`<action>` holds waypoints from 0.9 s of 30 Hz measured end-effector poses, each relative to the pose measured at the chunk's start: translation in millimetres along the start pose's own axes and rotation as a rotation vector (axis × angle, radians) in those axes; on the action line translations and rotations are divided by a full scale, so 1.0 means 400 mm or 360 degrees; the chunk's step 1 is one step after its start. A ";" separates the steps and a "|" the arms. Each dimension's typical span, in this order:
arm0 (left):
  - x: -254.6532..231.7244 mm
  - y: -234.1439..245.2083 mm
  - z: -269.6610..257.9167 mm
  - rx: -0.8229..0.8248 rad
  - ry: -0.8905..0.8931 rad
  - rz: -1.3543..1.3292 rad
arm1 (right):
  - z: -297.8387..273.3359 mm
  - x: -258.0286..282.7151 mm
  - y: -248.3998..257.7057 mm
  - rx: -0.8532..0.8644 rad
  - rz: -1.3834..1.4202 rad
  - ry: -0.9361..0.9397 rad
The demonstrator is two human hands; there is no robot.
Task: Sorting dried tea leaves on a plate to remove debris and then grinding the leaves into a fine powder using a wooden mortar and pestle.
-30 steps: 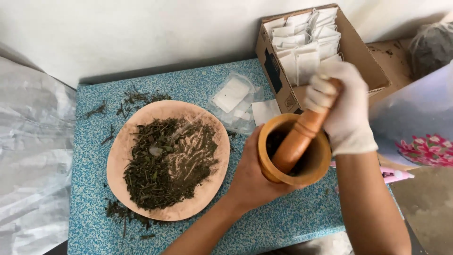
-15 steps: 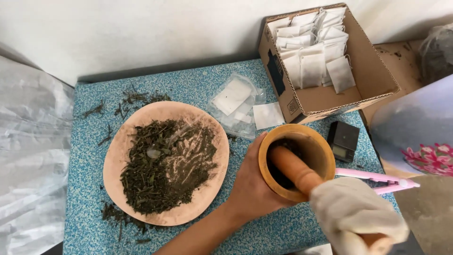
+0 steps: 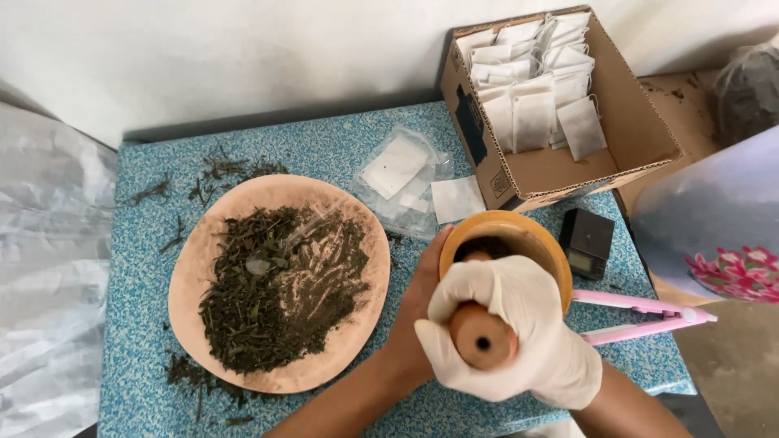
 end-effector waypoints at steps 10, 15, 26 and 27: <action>-0.126 0.040 0.043 -0.0371 -0.0019 0.0409 | 0.068 -0.127 0.091 -0.0015 0.1012 0.0304; -0.040 0.038 -0.002 -0.0291 0.0023 0.0326 | 0.059 -0.167 0.071 0.0076 0.1605 0.0317; -0.044 0.006 -0.003 -0.0569 -0.0171 0.0669 | 0.033 -0.053 0.031 -0.0292 0.1826 -0.0017; -0.047 0.014 0.003 -0.0578 -0.0172 0.0670 | 0.033 -0.062 0.036 -0.0283 0.1827 -0.0014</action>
Point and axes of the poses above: each hand's wrist, its own z-axis towards the middle knuckle, its own y-axis out of the back of the hand, x = y × z, the point moved 1 cm from there along z, towards the middle knuckle, and after that the axes turned 2 degrees about -x, right-handed, at the moved point
